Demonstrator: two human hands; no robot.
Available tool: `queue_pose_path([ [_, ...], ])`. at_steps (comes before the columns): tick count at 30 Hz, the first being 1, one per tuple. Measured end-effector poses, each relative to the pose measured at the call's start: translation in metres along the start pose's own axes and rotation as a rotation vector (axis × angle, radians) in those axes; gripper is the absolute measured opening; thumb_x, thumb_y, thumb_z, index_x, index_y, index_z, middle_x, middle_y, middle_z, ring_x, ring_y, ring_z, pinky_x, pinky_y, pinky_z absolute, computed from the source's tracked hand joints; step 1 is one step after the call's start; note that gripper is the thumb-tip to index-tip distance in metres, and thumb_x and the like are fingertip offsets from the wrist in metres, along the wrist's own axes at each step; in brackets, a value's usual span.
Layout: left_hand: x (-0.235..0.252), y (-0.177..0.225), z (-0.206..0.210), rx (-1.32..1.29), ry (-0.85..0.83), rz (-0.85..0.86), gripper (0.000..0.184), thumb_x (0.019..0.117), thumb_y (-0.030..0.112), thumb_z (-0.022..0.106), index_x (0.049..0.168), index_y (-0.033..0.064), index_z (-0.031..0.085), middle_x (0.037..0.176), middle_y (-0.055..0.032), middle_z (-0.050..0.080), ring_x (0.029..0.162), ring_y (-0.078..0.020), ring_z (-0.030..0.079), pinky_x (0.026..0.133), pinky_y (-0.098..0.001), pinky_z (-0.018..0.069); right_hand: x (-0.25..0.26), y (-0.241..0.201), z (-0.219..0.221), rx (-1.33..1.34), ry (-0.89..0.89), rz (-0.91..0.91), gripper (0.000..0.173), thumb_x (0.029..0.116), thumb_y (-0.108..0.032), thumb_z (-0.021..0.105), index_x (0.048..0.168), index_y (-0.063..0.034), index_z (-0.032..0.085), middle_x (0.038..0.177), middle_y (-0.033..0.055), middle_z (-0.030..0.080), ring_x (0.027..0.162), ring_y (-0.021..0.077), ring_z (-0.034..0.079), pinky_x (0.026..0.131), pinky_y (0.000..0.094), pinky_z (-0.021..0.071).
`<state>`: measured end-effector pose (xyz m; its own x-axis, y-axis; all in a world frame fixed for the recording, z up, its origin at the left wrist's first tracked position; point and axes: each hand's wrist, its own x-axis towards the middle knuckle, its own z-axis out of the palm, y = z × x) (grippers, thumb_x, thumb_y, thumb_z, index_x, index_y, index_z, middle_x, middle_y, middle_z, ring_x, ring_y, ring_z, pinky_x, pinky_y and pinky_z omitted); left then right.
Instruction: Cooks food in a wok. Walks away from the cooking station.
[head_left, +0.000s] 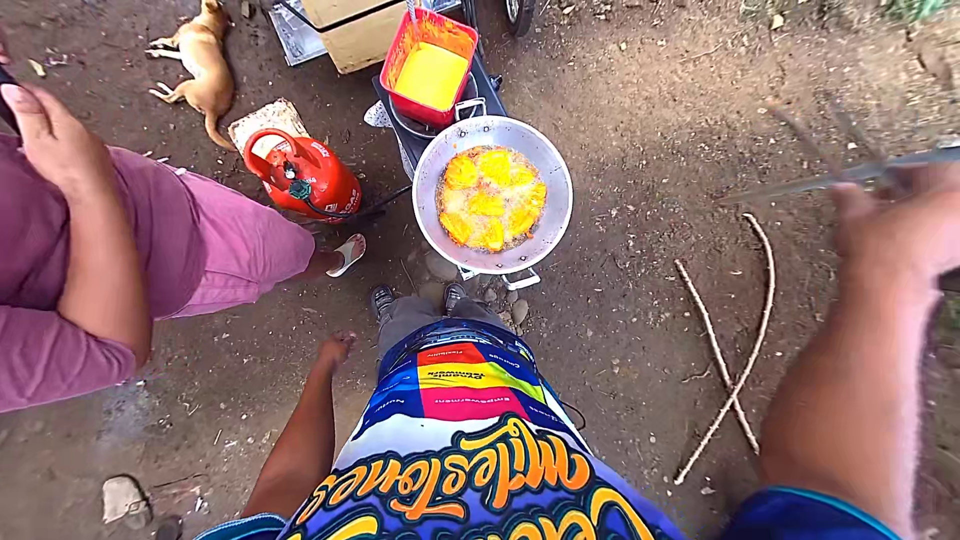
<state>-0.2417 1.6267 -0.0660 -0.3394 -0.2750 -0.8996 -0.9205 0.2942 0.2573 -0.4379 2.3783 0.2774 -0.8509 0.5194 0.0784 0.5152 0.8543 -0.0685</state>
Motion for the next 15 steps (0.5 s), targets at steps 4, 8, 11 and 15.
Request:
queue_pose_path([
  [4, -0.002, 0.011, 0.003, 0.014, 0.003, 0.011, 0.038, 0.1096, 0.026, 0.050, 0.140, 0.0039, 0.056, 0.125, -0.0170, 0.068, 0.105, -0.0255, 0.070, 0.092, -0.0438, 0.0560, -0.045, -0.110, 0.069, 0.199, -0.239, -0.085, 0.051, 0.0996, -0.037, 0.066, 0.139, -0.0058, 0.060, 0.125, 0.0274, 0.066, 0.115, 0.0518, 0.062, 0.094, 0.0772, 0.0442],
  [8, -0.005, 0.019, 0.001, -0.058, 0.025, 0.058, 0.037, 0.1095, 0.025, 0.051, 0.139, 0.0040, 0.056, 0.124, -0.0172, 0.067, 0.103, -0.0242, 0.069, 0.091, -0.0423, 0.0559, -0.070, -0.191, 0.144, 0.265, -0.365, -0.225, 0.046, 0.0978, -0.039, 0.069, 0.134, -0.0100, 0.065, 0.120, 0.0208, 0.070, 0.109, 0.0450, 0.067, 0.090, 0.0731, 0.0493],
  [11, -0.007, 0.013, -0.005, -0.090, 0.028, 0.086, 0.037, 0.1094, 0.025, 0.051, 0.139, 0.0031, 0.056, 0.127, -0.0181, 0.067, 0.108, -0.0256, 0.069, 0.095, -0.0433, 0.0560, -0.077, -0.244, 0.172, 0.263, -0.420, -0.319, 0.044, 0.0978, -0.037, 0.068, 0.133, -0.0109, 0.066, 0.123, 0.0185, 0.070, 0.109, 0.0435, 0.067, 0.090, 0.0703, 0.0504],
  [15, -0.012, -0.014, -0.007, -0.101, 0.053, 0.060, 0.037, 0.1090, 0.026, 0.052, 0.138, 0.0037, 0.058, 0.127, -0.0178, 0.067, 0.108, -0.0262, 0.069, 0.095, -0.0451, 0.0555, -0.074, -0.287, 0.190, 0.251, -0.434, -0.362, 0.040, 0.0978, -0.035, 0.068, 0.128, -0.0088, 0.066, 0.121, 0.0176, 0.070, 0.110, 0.0412, 0.067, 0.091, 0.0670, 0.0508],
])
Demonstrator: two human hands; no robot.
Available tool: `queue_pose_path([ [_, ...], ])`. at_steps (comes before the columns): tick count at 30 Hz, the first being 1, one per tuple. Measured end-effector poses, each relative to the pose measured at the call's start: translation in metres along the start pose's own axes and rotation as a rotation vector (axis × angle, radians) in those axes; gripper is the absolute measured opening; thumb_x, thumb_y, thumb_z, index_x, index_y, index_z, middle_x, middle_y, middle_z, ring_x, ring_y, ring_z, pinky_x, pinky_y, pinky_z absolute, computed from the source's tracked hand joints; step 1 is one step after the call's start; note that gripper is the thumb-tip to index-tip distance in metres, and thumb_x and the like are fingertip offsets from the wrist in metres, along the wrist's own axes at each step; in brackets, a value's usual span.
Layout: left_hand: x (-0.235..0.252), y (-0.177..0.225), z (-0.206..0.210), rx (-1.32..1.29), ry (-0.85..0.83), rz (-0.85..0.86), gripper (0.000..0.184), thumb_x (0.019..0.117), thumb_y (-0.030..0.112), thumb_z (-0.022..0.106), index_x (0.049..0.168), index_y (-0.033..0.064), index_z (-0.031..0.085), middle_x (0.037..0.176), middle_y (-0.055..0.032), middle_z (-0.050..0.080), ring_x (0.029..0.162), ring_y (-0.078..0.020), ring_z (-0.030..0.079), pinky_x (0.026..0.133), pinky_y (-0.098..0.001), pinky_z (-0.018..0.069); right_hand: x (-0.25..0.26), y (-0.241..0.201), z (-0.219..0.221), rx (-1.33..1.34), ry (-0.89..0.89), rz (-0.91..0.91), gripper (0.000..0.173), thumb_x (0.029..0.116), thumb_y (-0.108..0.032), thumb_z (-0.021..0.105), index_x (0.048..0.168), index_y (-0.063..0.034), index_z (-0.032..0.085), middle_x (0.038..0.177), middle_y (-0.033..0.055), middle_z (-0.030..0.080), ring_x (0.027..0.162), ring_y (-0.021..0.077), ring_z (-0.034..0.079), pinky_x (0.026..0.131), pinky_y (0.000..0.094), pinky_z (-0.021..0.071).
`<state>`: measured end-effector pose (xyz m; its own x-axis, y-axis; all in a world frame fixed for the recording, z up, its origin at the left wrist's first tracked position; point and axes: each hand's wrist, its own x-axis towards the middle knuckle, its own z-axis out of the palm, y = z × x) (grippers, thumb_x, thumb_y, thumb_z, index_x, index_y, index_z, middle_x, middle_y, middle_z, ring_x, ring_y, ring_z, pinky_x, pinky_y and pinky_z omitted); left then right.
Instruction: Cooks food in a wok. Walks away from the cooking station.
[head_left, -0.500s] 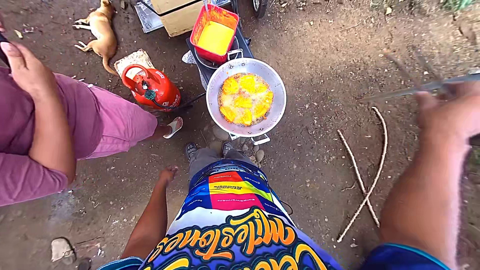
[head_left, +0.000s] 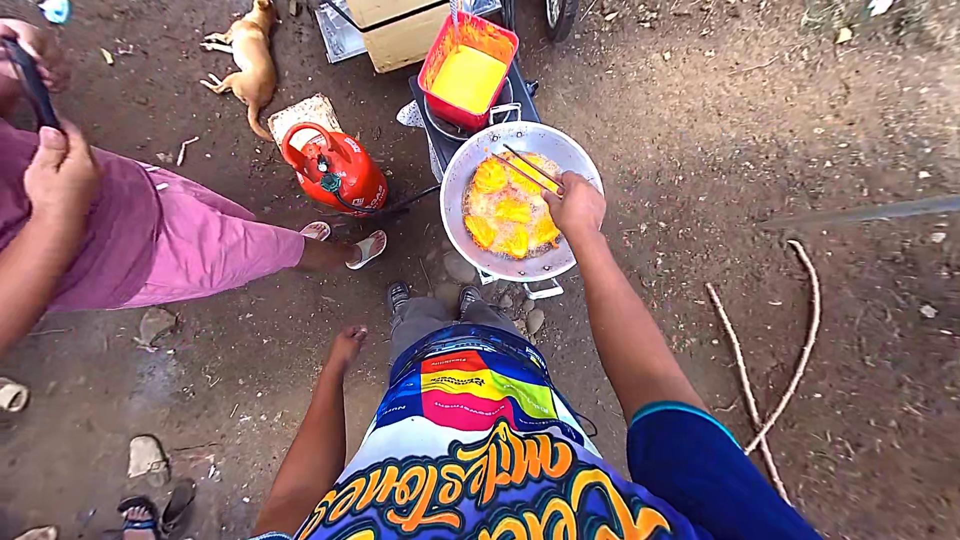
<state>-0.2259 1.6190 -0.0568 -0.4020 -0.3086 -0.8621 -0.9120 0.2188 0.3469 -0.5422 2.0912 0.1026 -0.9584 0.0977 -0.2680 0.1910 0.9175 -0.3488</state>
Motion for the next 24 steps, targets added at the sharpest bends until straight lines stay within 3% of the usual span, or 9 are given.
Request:
queue_pose_path([
  [6, -0.018, -0.055, 0.000, -0.045, 0.020, -0.168, 0.036, 0.1088, 0.023, 0.053, 0.139, 0.0037, 0.056, 0.123, -0.0185, 0.068, 0.102, -0.0276, 0.070, 0.089, -0.0464, 0.0564, 0.016, -0.016, 0.022, -0.016, -0.036, 0.028, 0.040, 0.0974, -0.034, 0.067, 0.130, -0.0119, 0.066, 0.125, 0.0163, 0.069, 0.111, 0.0399, 0.067, 0.091, 0.0659, 0.0510],
  [11, -0.033, -0.067, 0.002, -0.073, 0.022, -0.224, 0.034, 0.1090, 0.021, 0.051, 0.139, 0.0040, 0.056, 0.121, -0.0173, 0.069, 0.098, -0.0257, 0.069, 0.083, -0.0440, 0.0561, 0.018, -0.020, 0.033, -0.010, -0.023, 0.032, 0.036, 0.0984, -0.033, 0.065, 0.127, -0.0111, 0.067, 0.123, 0.0154, 0.070, 0.110, 0.0382, 0.068, 0.091, 0.0638, 0.0513],
  [20, -0.014, -0.030, -0.003, -0.040, 0.030, -0.084, 0.039, 0.1091, 0.027, 0.052, 0.140, 0.0040, 0.056, 0.124, -0.0179, 0.067, 0.102, -0.0261, 0.069, 0.089, -0.0452, 0.0567, 0.026, -0.019, 0.033, -0.040, -0.025, 0.028, 0.033, 0.0993, -0.032, 0.063, 0.125, -0.0119, 0.069, 0.121, 0.0137, 0.071, 0.111, 0.0361, 0.068, 0.092, 0.0622, 0.0514],
  [24, -0.006, -0.020, -0.003, -0.031, 0.025, -0.032, 0.037, 0.1094, 0.026, 0.052, 0.138, 0.0034, 0.057, 0.120, -0.0173, 0.067, 0.098, -0.0242, 0.069, 0.087, -0.0426, 0.0571, 0.032, -0.020, 0.028, -0.059, -0.032, 0.016, 0.031, 0.0990, -0.031, 0.063, 0.123, -0.0126, 0.069, 0.119, 0.0142, 0.071, 0.112, 0.0373, 0.068, 0.092, 0.0627, 0.0510],
])
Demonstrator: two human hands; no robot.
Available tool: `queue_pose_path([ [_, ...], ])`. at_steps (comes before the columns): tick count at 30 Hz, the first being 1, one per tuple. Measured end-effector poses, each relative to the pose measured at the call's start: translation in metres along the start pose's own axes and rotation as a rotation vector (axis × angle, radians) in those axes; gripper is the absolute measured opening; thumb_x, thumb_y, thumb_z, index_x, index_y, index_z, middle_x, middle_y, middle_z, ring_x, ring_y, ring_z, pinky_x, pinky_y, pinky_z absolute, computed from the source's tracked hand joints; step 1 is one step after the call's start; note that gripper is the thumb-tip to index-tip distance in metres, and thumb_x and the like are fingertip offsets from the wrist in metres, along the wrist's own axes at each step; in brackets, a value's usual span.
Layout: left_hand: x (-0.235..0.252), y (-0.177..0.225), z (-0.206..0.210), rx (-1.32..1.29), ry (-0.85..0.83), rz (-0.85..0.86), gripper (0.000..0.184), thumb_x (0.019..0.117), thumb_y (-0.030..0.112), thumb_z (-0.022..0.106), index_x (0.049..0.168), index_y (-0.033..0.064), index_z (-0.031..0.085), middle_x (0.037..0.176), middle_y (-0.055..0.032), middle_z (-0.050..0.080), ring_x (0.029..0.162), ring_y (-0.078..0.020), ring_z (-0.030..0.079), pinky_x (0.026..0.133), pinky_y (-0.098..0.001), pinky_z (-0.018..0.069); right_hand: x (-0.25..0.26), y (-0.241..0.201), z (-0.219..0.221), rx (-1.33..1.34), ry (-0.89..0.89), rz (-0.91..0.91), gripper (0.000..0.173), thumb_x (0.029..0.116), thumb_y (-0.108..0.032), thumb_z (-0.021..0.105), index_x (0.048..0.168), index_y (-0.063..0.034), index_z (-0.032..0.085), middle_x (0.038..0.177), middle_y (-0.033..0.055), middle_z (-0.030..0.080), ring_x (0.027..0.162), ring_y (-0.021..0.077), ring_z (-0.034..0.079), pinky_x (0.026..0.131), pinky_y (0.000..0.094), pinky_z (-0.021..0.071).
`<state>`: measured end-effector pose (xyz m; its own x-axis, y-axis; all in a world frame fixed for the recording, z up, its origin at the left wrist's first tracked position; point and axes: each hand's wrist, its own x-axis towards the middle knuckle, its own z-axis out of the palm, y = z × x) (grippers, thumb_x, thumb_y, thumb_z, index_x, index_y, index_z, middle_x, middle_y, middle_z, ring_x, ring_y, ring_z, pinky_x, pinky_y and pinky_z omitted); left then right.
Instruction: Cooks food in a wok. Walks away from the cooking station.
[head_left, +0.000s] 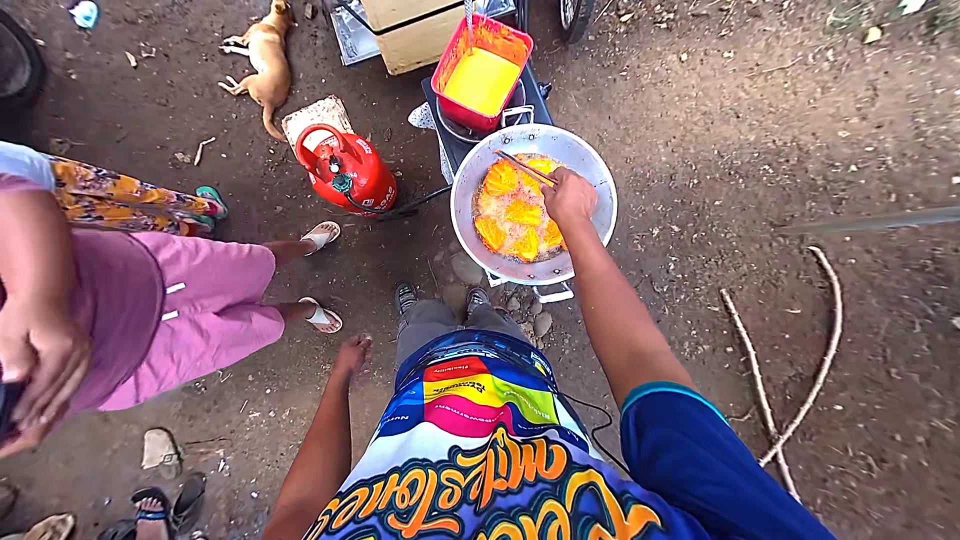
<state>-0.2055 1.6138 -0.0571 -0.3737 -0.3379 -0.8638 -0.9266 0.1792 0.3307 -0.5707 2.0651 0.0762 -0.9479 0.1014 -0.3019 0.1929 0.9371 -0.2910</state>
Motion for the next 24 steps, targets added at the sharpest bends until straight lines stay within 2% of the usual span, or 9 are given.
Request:
queue_pose_path([
  [8, 0.000, -0.011, 0.000, 0.032, -0.015, -0.034, 0.036, 0.1092, 0.025, 0.052, 0.137, 0.0029, 0.057, 0.121, -0.0180, 0.068, 0.099, -0.0265, 0.070, 0.088, -0.0451, 0.0571, 0.006, 0.005, -0.010, -0.027, 0.006, -0.023, 0.028, 0.1004, -0.029, 0.060, 0.121, -0.0128, 0.070, 0.119, 0.0146, 0.071, 0.111, 0.0380, 0.068, 0.089, 0.0636, 0.0516],
  [14, -0.001, -0.016, 0.003, 0.043, -0.024, -0.076, 0.037, 0.1093, 0.026, 0.052, 0.139, 0.0043, 0.057, 0.123, -0.0176, 0.068, 0.101, -0.0270, 0.070, 0.089, -0.0462, 0.0571, 0.003, 0.015, -0.019, 0.021, 0.006, 0.039, 0.038, 0.0984, -0.036, 0.064, 0.127, -0.0113, 0.067, 0.122, 0.0154, 0.070, 0.113, 0.0379, 0.067, 0.093, 0.0637, 0.0506],
  [18, -0.003, -0.008, 0.005, 0.000, -0.007, -0.056, 0.036, 0.1092, 0.027, 0.052, 0.137, 0.0055, 0.058, 0.119, -0.0155, 0.070, 0.095, -0.0252, 0.069, 0.083, -0.0445, 0.0568, -0.015, 0.031, -0.036, 0.098, 0.064, 0.078, 0.044, 0.0974, -0.042, 0.067, 0.131, -0.0133, 0.066, 0.120, 0.0162, 0.071, 0.111, 0.0402, 0.067, 0.092, 0.0678, 0.0493],
  [21, 0.000, -0.006, 0.006, 0.002, -0.016, -0.060, 0.036, 0.1089, 0.028, 0.052, 0.137, 0.0073, 0.059, 0.122, -0.0145, 0.070, 0.100, -0.0253, 0.070, 0.086, -0.0459, 0.0571, -0.031, 0.046, -0.048, 0.027, 0.076, 0.068, 0.045, 0.0976, -0.039, 0.067, 0.133, -0.0110, 0.065, 0.122, 0.0194, 0.069, 0.110, 0.0437, 0.066, 0.089, 0.0698, 0.0495],
  [24, 0.002, -0.003, 0.008, 0.023, -0.029, -0.073, 0.036, 0.1089, 0.028, 0.052, 0.138, 0.0070, 0.058, 0.122, -0.0152, 0.069, 0.100, -0.0255, 0.070, 0.086, -0.0458, 0.0571, -0.045, 0.053, -0.049, 0.064, 0.111, 0.059, 0.045, 0.0974, -0.039, 0.068, 0.133, -0.0109, 0.065, 0.120, 0.0160, 0.070, 0.111, 0.0405, 0.066, 0.092, 0.0680, 0.0488],
])
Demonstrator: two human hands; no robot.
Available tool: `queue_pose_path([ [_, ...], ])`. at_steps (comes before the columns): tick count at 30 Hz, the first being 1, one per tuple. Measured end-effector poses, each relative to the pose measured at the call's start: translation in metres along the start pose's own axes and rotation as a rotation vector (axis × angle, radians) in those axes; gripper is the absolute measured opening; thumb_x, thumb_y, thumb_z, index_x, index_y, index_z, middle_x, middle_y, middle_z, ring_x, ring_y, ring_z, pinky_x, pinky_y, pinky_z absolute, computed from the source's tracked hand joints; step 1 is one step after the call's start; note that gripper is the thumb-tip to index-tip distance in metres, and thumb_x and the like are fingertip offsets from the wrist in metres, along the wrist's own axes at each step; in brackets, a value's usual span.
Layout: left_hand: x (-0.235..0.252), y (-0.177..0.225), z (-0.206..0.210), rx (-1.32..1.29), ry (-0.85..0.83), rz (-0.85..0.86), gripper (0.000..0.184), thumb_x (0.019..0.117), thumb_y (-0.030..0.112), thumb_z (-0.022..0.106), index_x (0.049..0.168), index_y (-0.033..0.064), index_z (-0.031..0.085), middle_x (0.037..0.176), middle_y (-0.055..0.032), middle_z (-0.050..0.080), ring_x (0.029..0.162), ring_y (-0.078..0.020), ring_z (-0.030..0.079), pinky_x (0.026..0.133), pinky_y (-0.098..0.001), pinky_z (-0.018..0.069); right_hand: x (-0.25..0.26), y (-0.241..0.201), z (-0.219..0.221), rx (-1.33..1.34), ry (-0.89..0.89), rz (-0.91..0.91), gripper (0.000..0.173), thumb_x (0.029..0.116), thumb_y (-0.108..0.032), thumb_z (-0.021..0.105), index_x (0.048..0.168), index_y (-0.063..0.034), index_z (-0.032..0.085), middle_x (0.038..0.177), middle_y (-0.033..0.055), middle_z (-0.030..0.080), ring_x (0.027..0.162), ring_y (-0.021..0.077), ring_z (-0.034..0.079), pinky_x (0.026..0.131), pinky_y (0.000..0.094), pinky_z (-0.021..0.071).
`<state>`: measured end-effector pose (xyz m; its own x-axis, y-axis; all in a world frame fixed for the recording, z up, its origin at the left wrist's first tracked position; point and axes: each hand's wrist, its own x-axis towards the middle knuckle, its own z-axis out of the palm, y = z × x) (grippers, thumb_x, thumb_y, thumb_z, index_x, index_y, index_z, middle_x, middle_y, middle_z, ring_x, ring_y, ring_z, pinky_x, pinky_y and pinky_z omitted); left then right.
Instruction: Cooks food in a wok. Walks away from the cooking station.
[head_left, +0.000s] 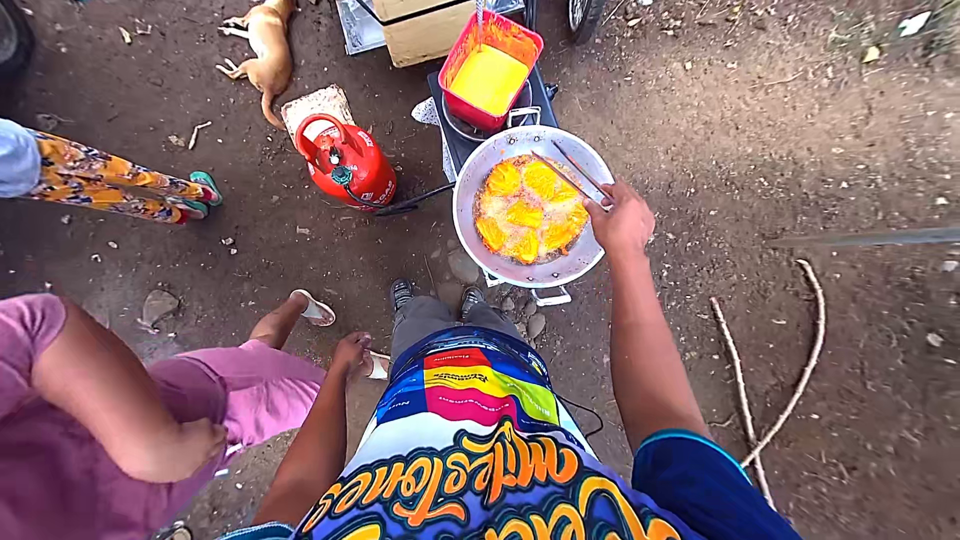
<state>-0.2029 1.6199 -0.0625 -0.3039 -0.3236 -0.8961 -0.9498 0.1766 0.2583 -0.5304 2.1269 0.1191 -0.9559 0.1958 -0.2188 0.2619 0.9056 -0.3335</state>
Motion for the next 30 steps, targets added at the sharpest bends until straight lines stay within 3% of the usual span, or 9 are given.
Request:
queue_pose_path([
  [6, 0.001, 0.018, -0.004, 0.029, -0.015, 0.019, 0.037, 0.1094, 0.028, 0.051, 0.138, 0.0051, 0.057, 0.122, -0.0157, 0.069, 0.100, -0.0248, 0.070, 0.088, -0.0444, 0.0569, -0.025, 0.006, -0.002, 0.100, -0.048, 0.049, 0.052, 0.0969, -0.050, 0.067, 0.135, -0.0151, 0.065, 0.120, 0.0179, 0.071, 0.111, 0.0421, 0.067, 0.093, 0.0696, 0.0478],
  [12, 0.001, 0.031, -0.004, 0.005, -0.005, 0.045, 0.036, 0.1090, 0.026, 0.052, 0.137, 0.0048, 0.057, 0.122, -0.0147, 0.069, 0.100, -0.0223, 0.070, 0.088, -0.0415, 0.0569, -0.049, 0.024, 0.004, -0.121, -0.033, 0.011, 0.045, 0.0991, -0.042, 0.066, 0.130, -0.0086, 0.066, 0.119, 0.0217, 0.070, 0.103, 0.0464, 0.068, 0.084, 0.0717, 0.0499],
  [19, 0.007, 0.015, 0.000, 0.038, -0.033, 0.027, 0.037, 0.1092, 0.027, 0.052, 0.139, 0.0053, 0.056, 0.124, -0.0150, 0.068, 0.102, -0.0232, 0.070, 0.089, -0.0426, 0.0566, -0.071, 0.038, 0.000, -0.007, -0.027, 0.120, 0.050, 0.0991, -0.046, 0.066, 0.133, -0.0096, 0.065, 0.121, 0.0213, 0.070, 0.109, 0.0446, 0.067, 0.090, 0.0710, 0.0484],
  [25, 0.002, 0.004, 0.000, 0.015, -0.022, 0.008, 0.036, 0.1091, 0.027, 0.052, 0.138, 0.0056, 0.057, 0.119, -0.0143, 0.069, 0.095, -0.0222, 0.070, 0.084, -0.0415, 0.0572, -0.092, 0.054, -0.004, 0.030, -0.039, 0.147, 0.056, 0.0968, -0.046, 0.069, 0.140, -0.0110, 0.061, 0.119, 0.0217, 0.071, 0.109, 0.0459, 0.067, 0.091, 0.0716, 0.0475],
  [30, 0.001, 0.005, 0.000, 0.022, -0.016, 0.008, 0.035, 0.1092, 0.027, 0.052, 0.136, 0.0062, 0.058, 0.119, -0.0135, 0.069, 0.094, -0.0210, 0.069, 0.083, -0.0403, 0.0566, -0.112, 0.070, -0.002, 0.052, -0.037, 0.193, 0.052, 0.0971, -0.047, 0.070, 0.134, -0.0105, 0.065, 0.120, 0.0210, 0.070, 0.111, 0.0453, 0.066, 0.093, 0.0722, 0.0466],
])
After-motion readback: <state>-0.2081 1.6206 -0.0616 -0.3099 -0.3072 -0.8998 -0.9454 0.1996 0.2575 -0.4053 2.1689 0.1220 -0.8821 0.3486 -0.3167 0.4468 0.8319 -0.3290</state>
